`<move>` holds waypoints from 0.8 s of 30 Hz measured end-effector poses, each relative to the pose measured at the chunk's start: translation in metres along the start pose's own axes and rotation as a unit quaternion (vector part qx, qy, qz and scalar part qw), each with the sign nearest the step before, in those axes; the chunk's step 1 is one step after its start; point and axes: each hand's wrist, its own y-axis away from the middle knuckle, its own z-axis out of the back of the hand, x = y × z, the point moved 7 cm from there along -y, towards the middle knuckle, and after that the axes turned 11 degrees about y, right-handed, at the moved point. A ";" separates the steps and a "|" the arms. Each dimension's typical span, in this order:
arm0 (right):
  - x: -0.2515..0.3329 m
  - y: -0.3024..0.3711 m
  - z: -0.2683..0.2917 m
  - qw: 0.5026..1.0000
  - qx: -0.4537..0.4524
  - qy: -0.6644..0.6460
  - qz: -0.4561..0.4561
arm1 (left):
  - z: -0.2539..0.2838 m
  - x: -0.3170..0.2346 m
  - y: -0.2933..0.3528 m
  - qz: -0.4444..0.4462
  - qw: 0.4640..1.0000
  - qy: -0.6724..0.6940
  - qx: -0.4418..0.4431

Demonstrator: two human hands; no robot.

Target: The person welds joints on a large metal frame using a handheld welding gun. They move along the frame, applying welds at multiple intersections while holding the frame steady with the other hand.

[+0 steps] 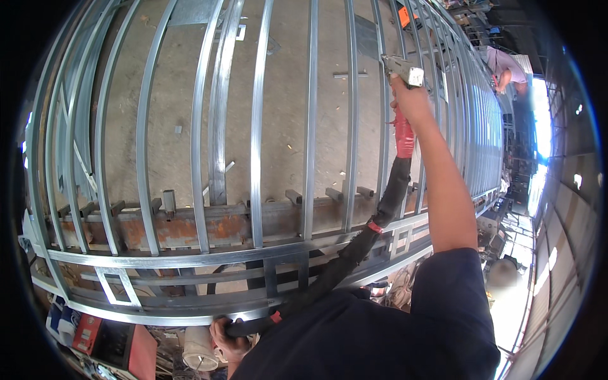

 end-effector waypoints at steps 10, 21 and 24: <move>-0.009 -0.024 -0.016 0.998 0.022 0.063 0.008 | 0.000 0.001 -0.004 -0.015 1.000 -0.002 0.008; -0.001 -0.023 -0.022 0.994 -0.001 0.109 0.007 | 0.002 -0.014 -0.016 -0.043 0.999 -0.019 0.008; -0.008 -0.026 -0.023 0.995 0.009 0.103 0.001 | 0.003 -0.011 -0.016 -0.039 0.999 -0.031 0.010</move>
